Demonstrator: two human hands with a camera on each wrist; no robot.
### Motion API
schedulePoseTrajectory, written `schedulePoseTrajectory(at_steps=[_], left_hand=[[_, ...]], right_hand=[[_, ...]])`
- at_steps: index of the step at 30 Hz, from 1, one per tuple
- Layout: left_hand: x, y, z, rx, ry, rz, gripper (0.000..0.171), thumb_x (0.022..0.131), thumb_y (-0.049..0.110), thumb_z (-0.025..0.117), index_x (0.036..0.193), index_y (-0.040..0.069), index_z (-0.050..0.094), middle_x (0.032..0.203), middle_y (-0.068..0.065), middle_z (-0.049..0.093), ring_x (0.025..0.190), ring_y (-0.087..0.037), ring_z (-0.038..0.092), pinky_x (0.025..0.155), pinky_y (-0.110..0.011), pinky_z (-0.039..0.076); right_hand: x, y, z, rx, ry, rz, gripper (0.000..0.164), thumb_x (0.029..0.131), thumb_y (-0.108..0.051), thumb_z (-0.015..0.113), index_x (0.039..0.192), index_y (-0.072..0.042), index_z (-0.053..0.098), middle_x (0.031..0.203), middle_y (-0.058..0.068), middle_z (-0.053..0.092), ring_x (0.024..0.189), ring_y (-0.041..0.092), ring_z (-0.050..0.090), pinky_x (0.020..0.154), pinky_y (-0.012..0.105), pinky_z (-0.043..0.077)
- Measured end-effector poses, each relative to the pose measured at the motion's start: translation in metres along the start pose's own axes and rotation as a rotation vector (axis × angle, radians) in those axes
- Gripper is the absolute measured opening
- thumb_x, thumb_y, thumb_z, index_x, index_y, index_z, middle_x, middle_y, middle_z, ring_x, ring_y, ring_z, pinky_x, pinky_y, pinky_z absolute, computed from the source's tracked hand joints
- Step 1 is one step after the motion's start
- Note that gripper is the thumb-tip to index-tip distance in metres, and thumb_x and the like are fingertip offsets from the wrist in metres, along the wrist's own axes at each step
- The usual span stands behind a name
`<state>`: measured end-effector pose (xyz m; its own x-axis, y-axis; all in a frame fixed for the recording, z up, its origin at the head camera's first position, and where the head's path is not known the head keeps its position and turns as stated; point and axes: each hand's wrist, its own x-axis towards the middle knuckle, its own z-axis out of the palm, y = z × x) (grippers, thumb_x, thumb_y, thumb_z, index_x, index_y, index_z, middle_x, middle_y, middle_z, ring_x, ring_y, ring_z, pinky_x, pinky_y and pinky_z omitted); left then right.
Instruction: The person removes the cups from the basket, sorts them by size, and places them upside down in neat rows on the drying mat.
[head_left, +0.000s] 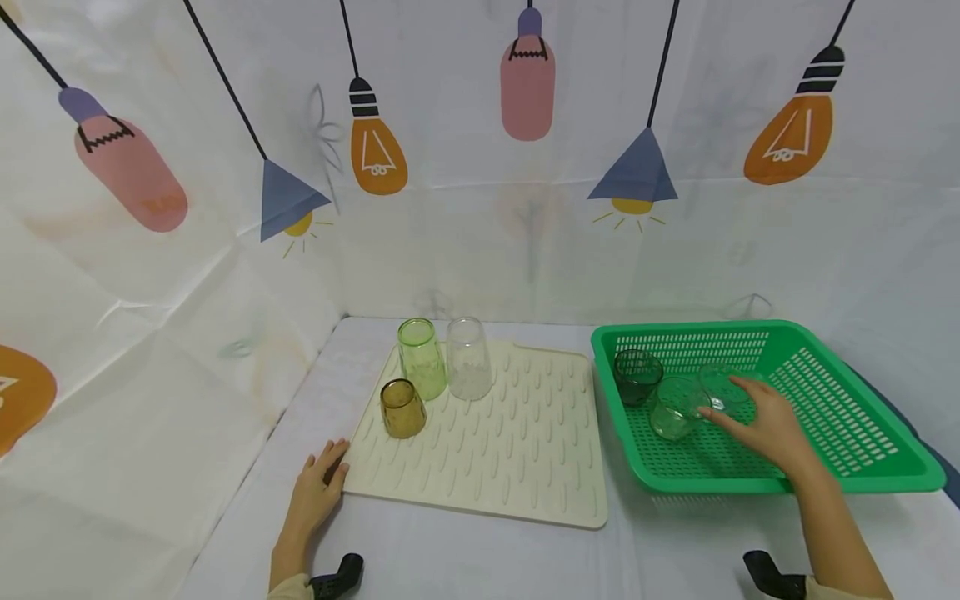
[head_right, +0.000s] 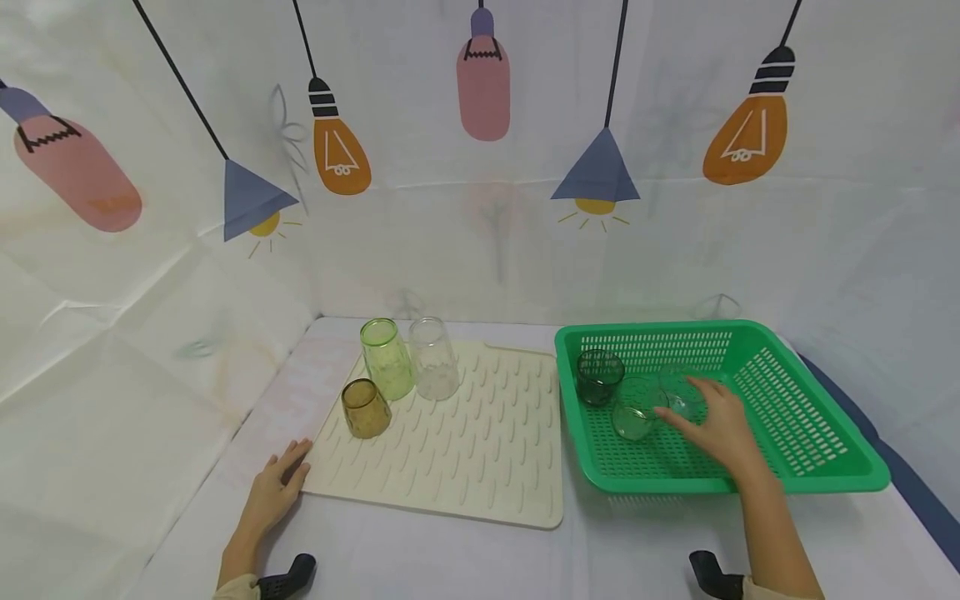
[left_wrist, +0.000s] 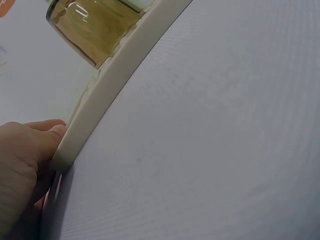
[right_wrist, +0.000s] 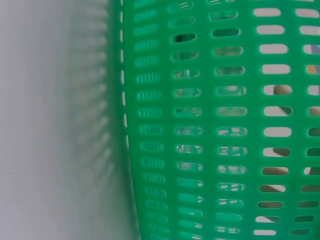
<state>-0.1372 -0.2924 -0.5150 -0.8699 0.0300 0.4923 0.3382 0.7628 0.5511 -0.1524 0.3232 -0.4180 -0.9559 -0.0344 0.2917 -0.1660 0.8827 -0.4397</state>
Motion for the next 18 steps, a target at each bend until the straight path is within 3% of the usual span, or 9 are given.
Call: schedulePoseTrajectory(at_steps=[3, 7, 11, 18], left_hand=[[0.0, -0.001, 0.0, -0.003, -0.002, 0.0, 0.034, 0.079, -0.01, 0.063, 0.113, -0.013, 0.06, 0.113, -0.032, 0.059, 0.111, -0.053, 0.05, 0.092, -0.069, 0.03], [0.0, -0.002, 0.001, 0.005, 0.002, 0.006, 0.034, 0.079, -0.01, 0.063, 0.112, -0.013, 0.061, 0.112, -0.032, 0.06, 0.11, -0.053, 0.05, 0.092, -0.069, 0.03], [0.0, -0.001, 0.001, 0.011, 0.001, 0.007, 0.034, 0.079, -0.009, 0.063, 0.112, -0.012, 0.061, 0.112, -0.032, 0.06, 0.11, -0.053, 0.051, 0.092, -0.069, 0.031], [0.0, -0.002, 0.001, 0.013, 0.004, 0.006, 0.034, 0.079, -0.009, 0.063, 0.112, -0.013, 0.061, 0.112, -0.032, 0.06, 0.11, -0.052, 0.051, 0.091, -0.069, 0.031]], right_hand=[[0.002, 0.005, 0.0, -0.008, 0.053, -0.028, 0.059, 0.089, -0.027, 0.063, 0.12, 0.02, 0.045, 0.119, 0.045, 0.043, 0.108, 0.061, 0.037, 0.084, 0.072, 0.033], [0.006, 0.013, -0.004, 0.006, 0.043, -0.045, 0.049, 0.092, -0.016, 0.058, 0.12, 0.022, 0.044, 0.117, 0.046, 0.042, 0.104, 0.062, 0.04, 0.08, 0.071, 0.037], [0.012, 0.021, -0.011, 0.067, -0.076, 0.003, 0.053, 0.094, -0.012, 0.054, 0.13, 0.021, 0.034, 0.122, 0.049, 0.036, 0.103, 0.064, 0.041, 0.076, 0.069, 0.041], [0.022, 0.026, -0.018, 0.19, -0.307, 0.063, 0.073, 0.091, -0.002, 0.054, 0.139, 0.021, 0.004, 0.136, 0.049, 0.014, 0.114, 0.067, 0.03, 0.084, 0.068, 0.041]])
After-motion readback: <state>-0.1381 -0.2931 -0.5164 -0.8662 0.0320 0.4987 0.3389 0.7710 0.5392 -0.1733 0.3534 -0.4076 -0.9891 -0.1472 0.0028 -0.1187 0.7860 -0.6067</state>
